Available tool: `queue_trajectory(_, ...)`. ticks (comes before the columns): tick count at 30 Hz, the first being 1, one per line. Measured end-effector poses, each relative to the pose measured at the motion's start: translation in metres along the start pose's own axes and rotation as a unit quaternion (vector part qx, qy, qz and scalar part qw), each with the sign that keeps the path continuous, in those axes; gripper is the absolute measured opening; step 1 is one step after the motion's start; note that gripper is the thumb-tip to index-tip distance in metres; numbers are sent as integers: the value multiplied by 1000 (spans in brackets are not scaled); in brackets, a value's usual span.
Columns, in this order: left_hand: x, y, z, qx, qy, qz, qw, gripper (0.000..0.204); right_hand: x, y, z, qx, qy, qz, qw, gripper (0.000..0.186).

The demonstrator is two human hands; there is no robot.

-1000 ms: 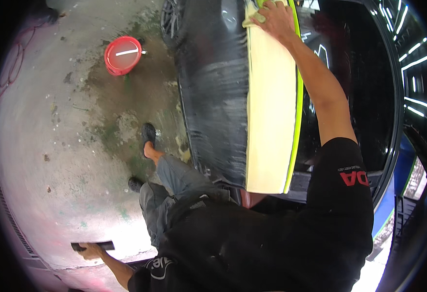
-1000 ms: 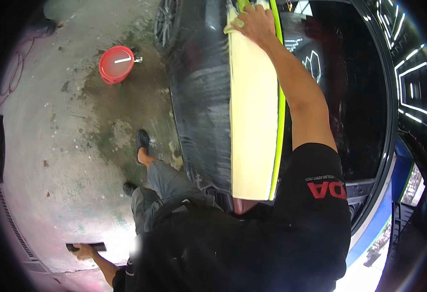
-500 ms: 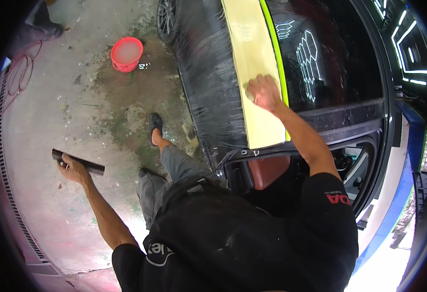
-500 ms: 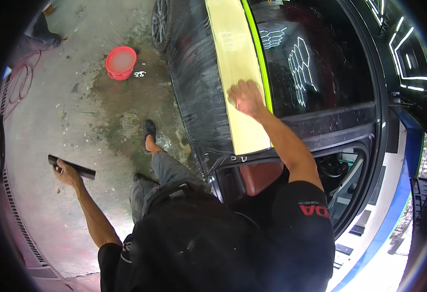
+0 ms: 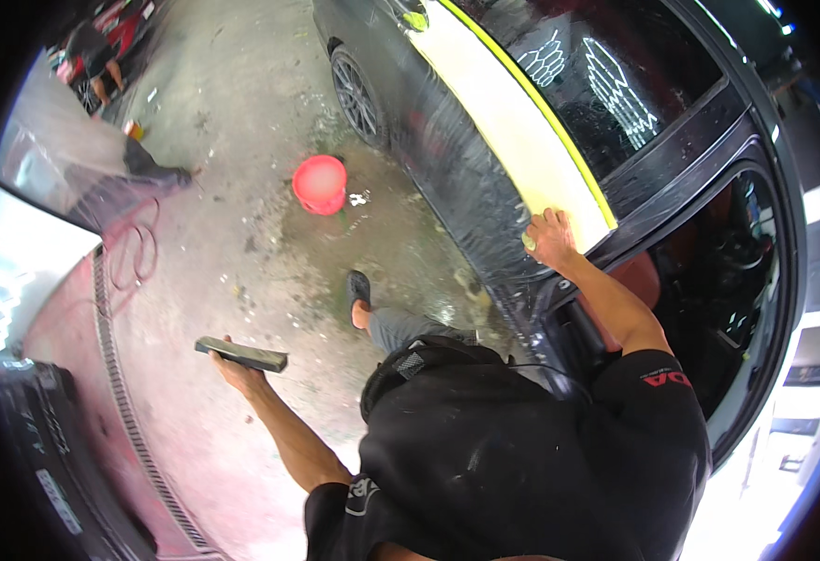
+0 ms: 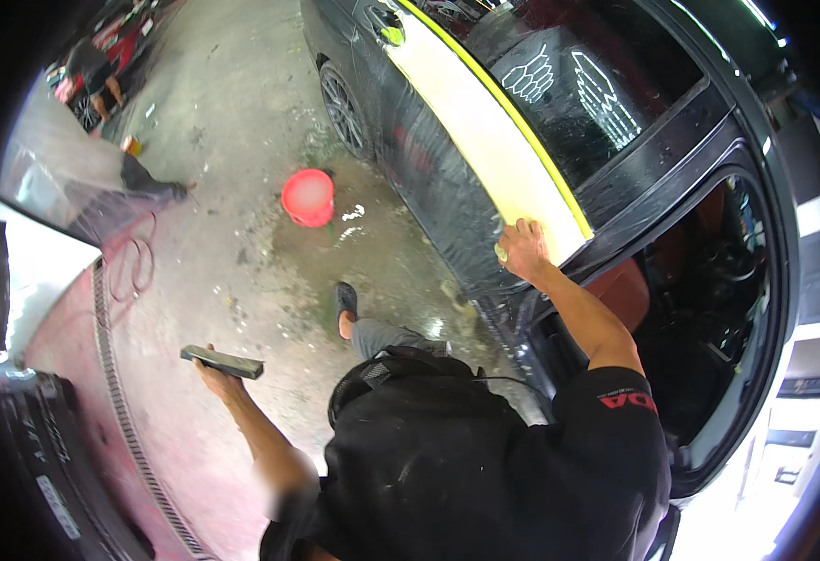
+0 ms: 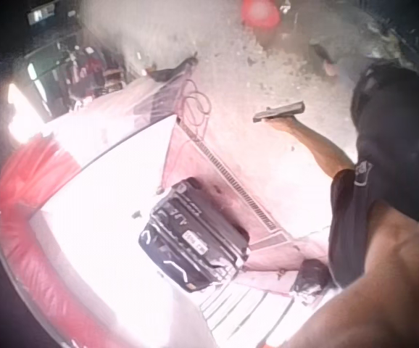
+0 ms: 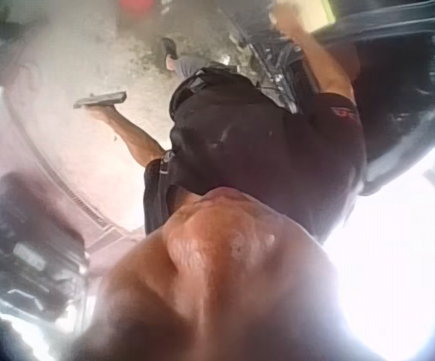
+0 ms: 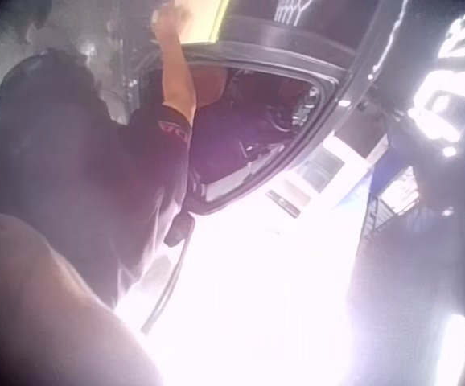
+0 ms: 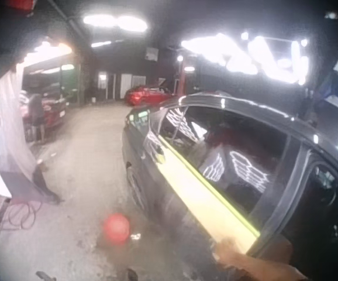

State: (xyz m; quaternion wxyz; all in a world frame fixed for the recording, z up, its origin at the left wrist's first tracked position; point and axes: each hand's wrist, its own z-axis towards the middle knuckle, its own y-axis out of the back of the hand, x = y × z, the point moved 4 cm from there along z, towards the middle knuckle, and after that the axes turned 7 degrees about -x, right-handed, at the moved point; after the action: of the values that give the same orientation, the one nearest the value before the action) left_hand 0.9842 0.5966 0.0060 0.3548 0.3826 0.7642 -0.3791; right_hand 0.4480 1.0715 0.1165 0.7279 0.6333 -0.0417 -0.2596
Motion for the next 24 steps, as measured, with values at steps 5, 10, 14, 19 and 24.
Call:
queue_trajectory(5,-9,-90,31,73,86,-55,992,65,62,-46,117,-42,-295,137,945,44)
queue_trajectory(10,-10,-179,144,179,125,50,975,63,158,-81,303,104,-434,449,774,57)
queue_trajectory(14,8,-312,168,219,157,127,955,71,212,-122,418,112,-445,663,592,48)
queue_trajectory(19,51,-424,229,275,223,197,914,43,274,-179,505,154,-529,743,379,33)
queue_trajectory(24,116,-538,224,377,185,304,855,62,276,-256,521,133,-541,746,363,33)
